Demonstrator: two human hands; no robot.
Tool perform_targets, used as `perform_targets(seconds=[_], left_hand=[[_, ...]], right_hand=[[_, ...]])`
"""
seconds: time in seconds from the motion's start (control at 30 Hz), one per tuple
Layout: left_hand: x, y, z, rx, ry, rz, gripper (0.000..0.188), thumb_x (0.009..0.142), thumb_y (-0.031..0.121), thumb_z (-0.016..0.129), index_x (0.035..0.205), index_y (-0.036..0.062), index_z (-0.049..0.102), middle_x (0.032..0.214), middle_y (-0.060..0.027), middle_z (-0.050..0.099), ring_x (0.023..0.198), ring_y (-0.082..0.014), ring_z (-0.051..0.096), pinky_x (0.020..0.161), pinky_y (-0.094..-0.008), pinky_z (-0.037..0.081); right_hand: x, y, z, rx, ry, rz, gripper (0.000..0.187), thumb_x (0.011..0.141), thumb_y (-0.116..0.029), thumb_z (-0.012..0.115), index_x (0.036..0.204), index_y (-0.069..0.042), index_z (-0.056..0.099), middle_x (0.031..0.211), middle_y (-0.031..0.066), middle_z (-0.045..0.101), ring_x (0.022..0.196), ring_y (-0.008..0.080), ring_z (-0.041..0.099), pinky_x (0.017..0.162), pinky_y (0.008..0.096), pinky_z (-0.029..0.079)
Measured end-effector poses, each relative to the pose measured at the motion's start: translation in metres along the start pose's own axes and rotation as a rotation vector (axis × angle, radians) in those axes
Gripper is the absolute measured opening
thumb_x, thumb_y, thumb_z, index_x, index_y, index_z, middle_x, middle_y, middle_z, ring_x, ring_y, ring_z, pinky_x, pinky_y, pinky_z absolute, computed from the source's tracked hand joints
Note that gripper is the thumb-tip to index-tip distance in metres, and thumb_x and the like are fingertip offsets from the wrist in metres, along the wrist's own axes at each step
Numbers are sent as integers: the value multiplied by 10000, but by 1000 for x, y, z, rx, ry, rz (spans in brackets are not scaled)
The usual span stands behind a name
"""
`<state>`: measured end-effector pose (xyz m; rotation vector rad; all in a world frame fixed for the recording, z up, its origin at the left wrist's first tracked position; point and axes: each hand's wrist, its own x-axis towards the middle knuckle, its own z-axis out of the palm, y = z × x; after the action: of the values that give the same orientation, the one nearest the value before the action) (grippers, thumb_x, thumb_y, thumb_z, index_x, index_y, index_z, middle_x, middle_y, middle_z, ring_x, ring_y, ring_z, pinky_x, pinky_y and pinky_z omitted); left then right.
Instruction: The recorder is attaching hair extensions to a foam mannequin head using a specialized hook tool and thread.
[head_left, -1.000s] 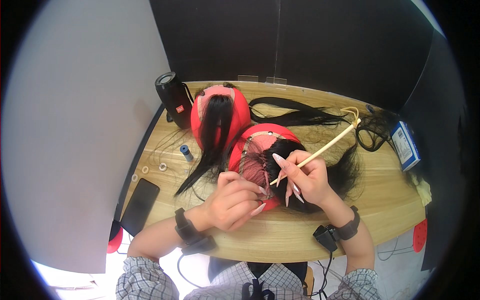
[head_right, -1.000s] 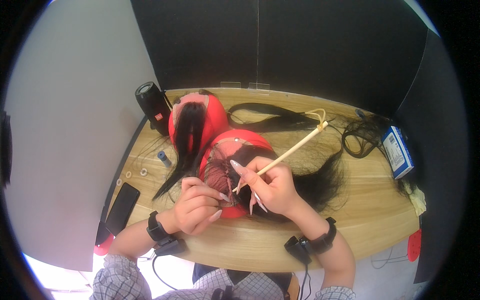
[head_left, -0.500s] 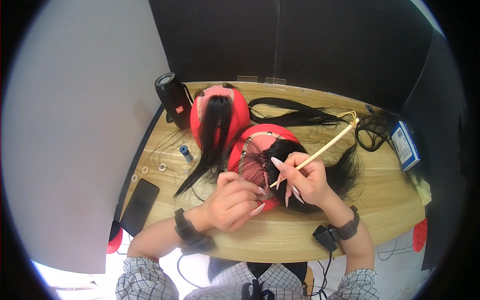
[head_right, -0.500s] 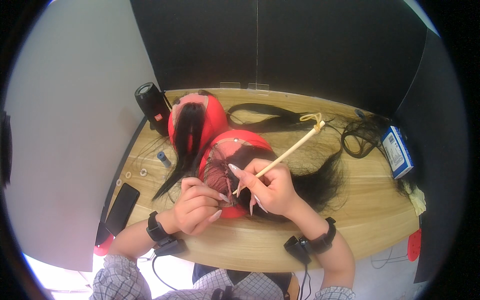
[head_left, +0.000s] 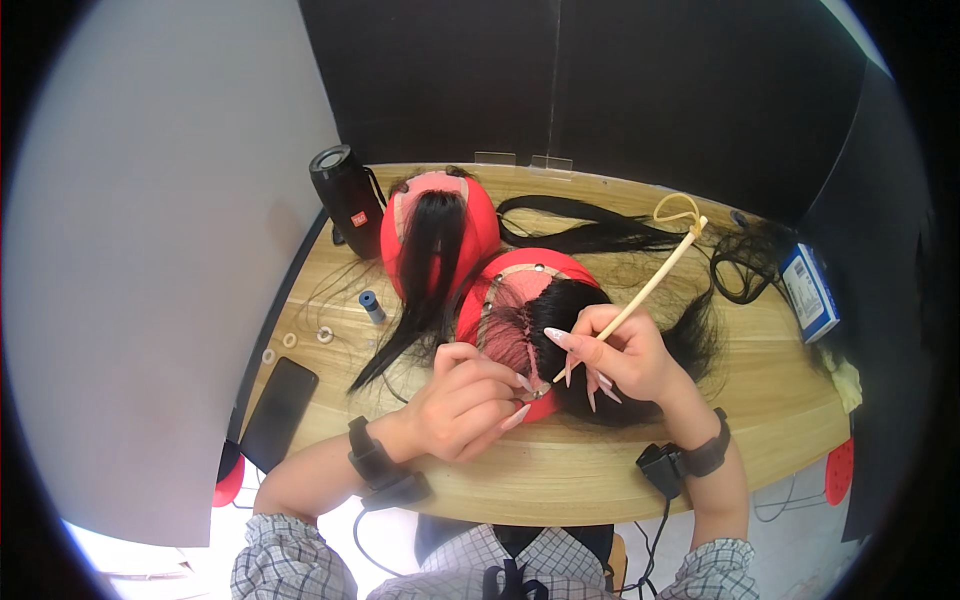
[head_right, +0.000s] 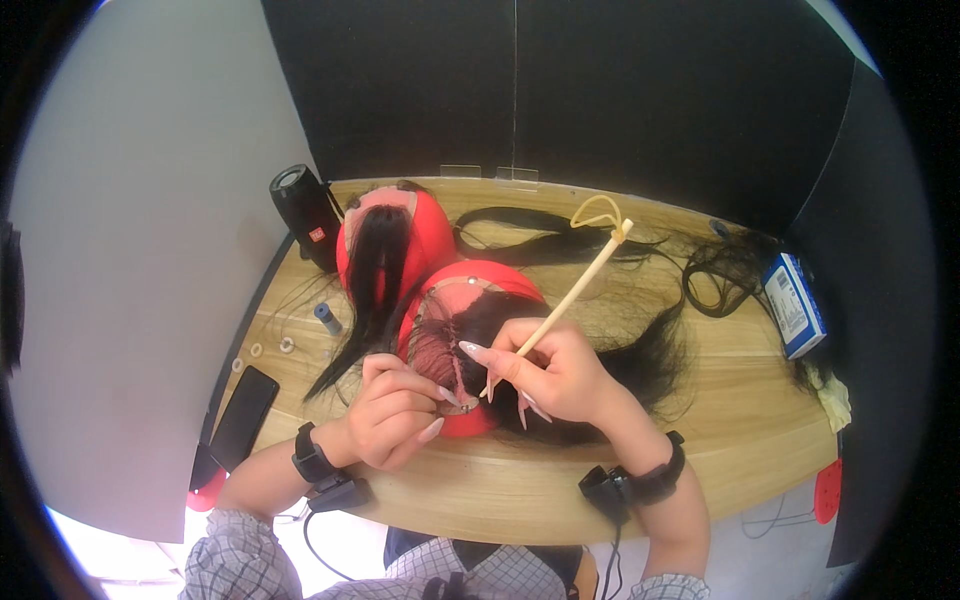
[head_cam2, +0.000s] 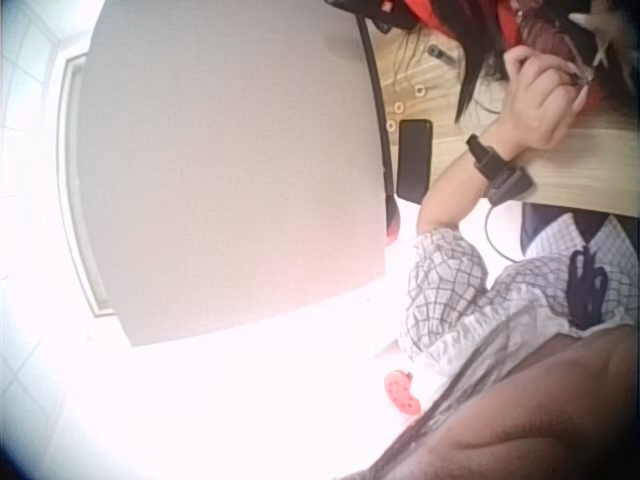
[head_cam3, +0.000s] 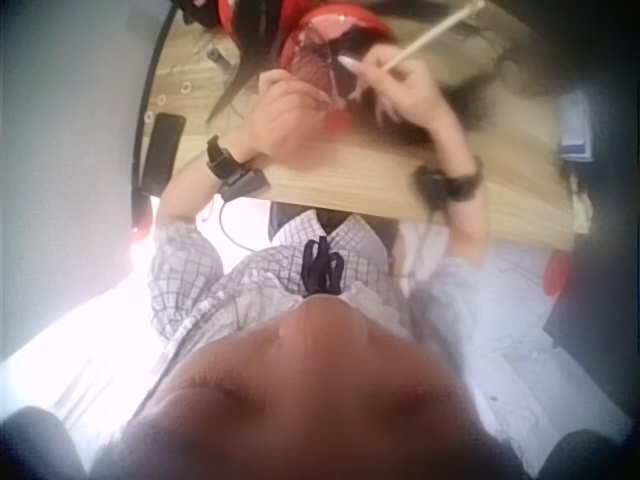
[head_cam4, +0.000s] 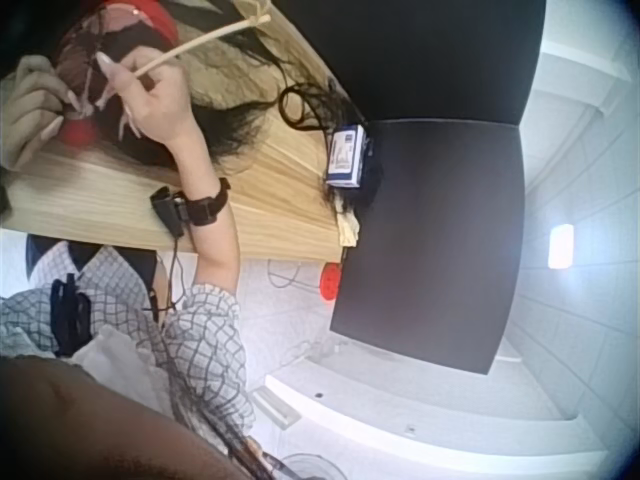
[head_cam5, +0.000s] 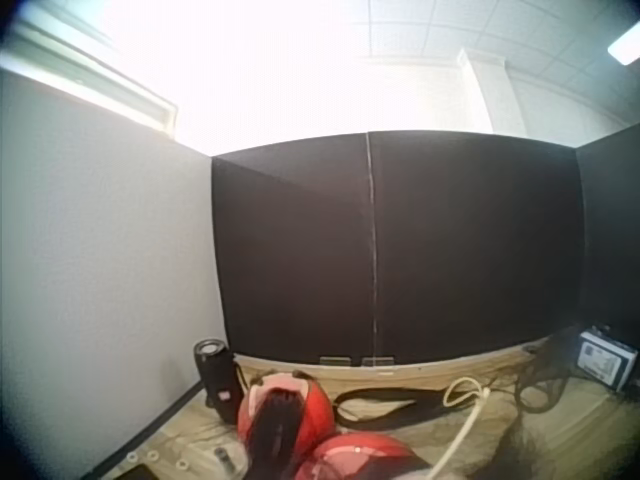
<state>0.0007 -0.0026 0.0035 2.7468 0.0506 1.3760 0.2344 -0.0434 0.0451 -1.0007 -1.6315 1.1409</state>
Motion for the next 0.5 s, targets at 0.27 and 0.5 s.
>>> perform_targets(seconds=[0.27, 0.5], left_hand=[[-1, -1, 1, -17, -13, -23, 124, 731, 63, 686, 805, 50, 588, 862, -53, 629, 883, -213, 611, 795, -380, 373], [2, -1, 0, -4, -5, -8, 57, 751, 51, 648, 787, 56, 604, 848, -48, 644, 862, -216, 615, 765, -367, 396]], right_hand=[[1, -7, -16, 19, -70, 109, 276, 945, -196, 602, 738, -14, 585, 647, 48, 636, 460, 66, 546, 402, 201, 414], [-4, -16, -43, -109, -161, 273, 260, 937, -194, 616, 751, -14, 597, 673, 52, 644, 479, 85, 563, 439, 209, 438]])
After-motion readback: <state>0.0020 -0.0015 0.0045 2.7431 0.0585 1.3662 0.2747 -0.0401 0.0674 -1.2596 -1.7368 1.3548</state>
